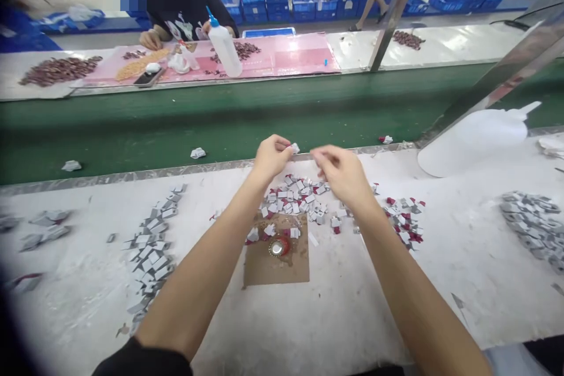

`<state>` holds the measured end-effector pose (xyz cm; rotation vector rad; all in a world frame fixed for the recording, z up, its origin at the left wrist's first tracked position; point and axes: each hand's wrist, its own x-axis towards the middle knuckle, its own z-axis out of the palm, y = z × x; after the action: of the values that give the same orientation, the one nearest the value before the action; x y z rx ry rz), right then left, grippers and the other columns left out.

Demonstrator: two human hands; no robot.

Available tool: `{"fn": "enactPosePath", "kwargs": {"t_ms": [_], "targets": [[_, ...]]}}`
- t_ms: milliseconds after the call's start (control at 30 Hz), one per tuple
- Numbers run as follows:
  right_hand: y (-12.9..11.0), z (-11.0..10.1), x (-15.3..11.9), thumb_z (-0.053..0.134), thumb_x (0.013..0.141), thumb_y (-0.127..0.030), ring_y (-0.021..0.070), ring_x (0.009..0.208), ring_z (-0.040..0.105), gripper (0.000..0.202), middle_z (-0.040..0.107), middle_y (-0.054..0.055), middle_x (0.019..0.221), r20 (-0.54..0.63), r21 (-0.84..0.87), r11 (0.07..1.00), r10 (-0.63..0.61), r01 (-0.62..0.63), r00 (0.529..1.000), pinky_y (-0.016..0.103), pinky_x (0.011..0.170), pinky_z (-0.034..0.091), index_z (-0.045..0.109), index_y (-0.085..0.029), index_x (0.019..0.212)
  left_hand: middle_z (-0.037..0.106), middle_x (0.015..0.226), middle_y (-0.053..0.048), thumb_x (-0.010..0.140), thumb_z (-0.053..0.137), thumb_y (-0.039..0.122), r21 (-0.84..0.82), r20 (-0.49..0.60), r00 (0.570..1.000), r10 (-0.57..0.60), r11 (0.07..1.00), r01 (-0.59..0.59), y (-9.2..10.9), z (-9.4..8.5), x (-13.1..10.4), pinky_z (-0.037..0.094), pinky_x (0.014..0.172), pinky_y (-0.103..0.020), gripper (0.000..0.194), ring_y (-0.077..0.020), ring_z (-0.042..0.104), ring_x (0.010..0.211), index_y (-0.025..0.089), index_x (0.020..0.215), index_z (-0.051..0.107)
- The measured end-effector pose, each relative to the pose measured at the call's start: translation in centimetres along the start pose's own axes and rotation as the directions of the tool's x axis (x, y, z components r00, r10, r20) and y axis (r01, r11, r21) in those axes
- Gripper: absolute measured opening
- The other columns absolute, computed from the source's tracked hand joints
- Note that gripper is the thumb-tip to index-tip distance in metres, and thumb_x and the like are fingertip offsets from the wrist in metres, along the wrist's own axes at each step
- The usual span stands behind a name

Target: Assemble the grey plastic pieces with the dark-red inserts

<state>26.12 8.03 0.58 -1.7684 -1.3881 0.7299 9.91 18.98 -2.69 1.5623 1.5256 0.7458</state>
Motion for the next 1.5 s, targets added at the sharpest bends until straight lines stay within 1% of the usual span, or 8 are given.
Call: {"fn": "enactPosePath", "kwargs": {"t_ms": [200,367,533,667,900,1167,1333,1500], "targets": [[5.0,-2.3,-15.1,0.085,0.095,-0.070,0.0335,0.092,0.091,0.056,0.092,0.011,0.100,0.240,0.147,0.948,0.243,-0.283,0.940,0.037,0.074,0.074,0.091,-0.027,0.130,0.078,0.139,-0.011,0.111,0.079,0.042,0.182,0.143,0.988,-0.054,0.983,0.027,2.3,4.1,3.7,0.069,0.103,-0.049,0.035,-0.0261,0.078,0.118,0.019,0.137,0.076],[7.7,-1.7,-19.0,0.079,0.096,-0.072,0.0294,0.076,0.089,0.051,0.092,0.010,0.096,0.144,0.016,0.975,0.217,-0.222,0.965,0.032,0.065,0.074,0.095,-0.028,0.115,0.076,0.143,-0.019,0.110,0.073,0.022,0.335,0.078,0.997,-0.019,0.942,-0.008,2.7,3.2,1.7,0.056,0.119,-0.050,0.018,-0.0334,0.071,0.138,0.017,0.127,0.078],[9.8,-2.8,-18.5,0.081,0.098,-0.067,0.0285,0.082,0.091,0.040,0.092,0.010,0.115,0.094,-0.098,0.993,0.077,-0.068,0.993,0.029,0.066,0.074,0.095,-0.030,0.104,0.076,0.141,-0.013,0.110,0.066,0.018,0.420,-0.013,0.992,0.128,0.901,-0.111,-0.7,-3.5,-6.6,0.051,0.122,-0.044,0.027,-0.0310,0.067,0.139,0.023,0.135,0.075],[12.4,-4.2,-18.6,0.079,0.102,-0.067,0.0308,0.090,0.093,0.038,0.094,0.006,0.114,0.163,-0.138,0.990,0.056,-0.034,0.985,0.029,0.068,0.075,0.096,-0.035,0.111,0.071,0.137,-0.018,0.103,0.059,0.012,0.518,-0.308,0.949,0.068,0.849,0.107,-5.7,-11.2,-12.0,0.046,0.126,-0.062,0.031,-0.0405,0.062,0.139,0.020,0.129,0.073],[10.4,-3.3,-18.2,0.082,0.103,-0.057,0.0294,0.086,0.092,0.030,0.094,0.005,0.112,0.134,-0.037,0.999,0.023,-0.018,0.991,0.032,0.071,0.076,0.095,-0.033,0.117,0.071,0.121,-0.025,0.093,0.070,0.018,0.513,-0.555,0.831,-0.047,0.767,0.386,-11.1,-18.2,-12.5,0.044,0.120,-0.080,0.007,-0.0541,0.057,0.138,0.022,0.099,0.068],[2.7,1.8,-16.4,0.076,0.109,-0.030,0.0262,0.097,0.090,0.016,0.092,0.003,0.111,0.083,0.183,0.970,-0.175,0.158,0.981,0.033,0.078,0.074,0.091,-0.032,0.115,0.081,0.106,-0.007,0.099,0.067,0.036,0.441,-0.401,0.915,-0.051,0.865,0.241,-9.5,-16.2,-16.3,0.061,0.096,-0.049,0.022,-0.0324,0.074,0.098,0.028,0.118,0.069],[2.4,3.1,-16.0,0.074,0.110,-0.023,0.0257,0.097,0.090,0.018,0.093,0.003,0.110,0.133,0.214,0.958,-0.221,0.189,0.966,0.037,0.085,0.075,0.090,-0.030,0.115,0.082,0.094,-0.003,0.103,0.060,0.040,0.355,-0.064,0.998,-0.029,0.934,0.050,-8.9,-12.6,-22.0,0.060,0.088,-0.042,0.021,-0.0271,0.073,0.088,0.029,0.101,0.078],[3.0,3.7,-16.0,0.072,0.109,-0.021,0.0262,0.104,0.091,0.020,0.093,0.004,0.113,0.152,0.197,0.959,-0.236,0.205,0.960,0.038,0.088,0.076,0.090,-0.029,0.115,0.082,0.105,-0.007,0.109,0.062,0.046,0.273,-0.010,1.000,-0.023,0.962,0.025,-10.7,-10.6,-24.6,0.063,0.093,-0.044,0.028,-0.0277,0.077,0.096,0.027,0.112,0.083]]}}
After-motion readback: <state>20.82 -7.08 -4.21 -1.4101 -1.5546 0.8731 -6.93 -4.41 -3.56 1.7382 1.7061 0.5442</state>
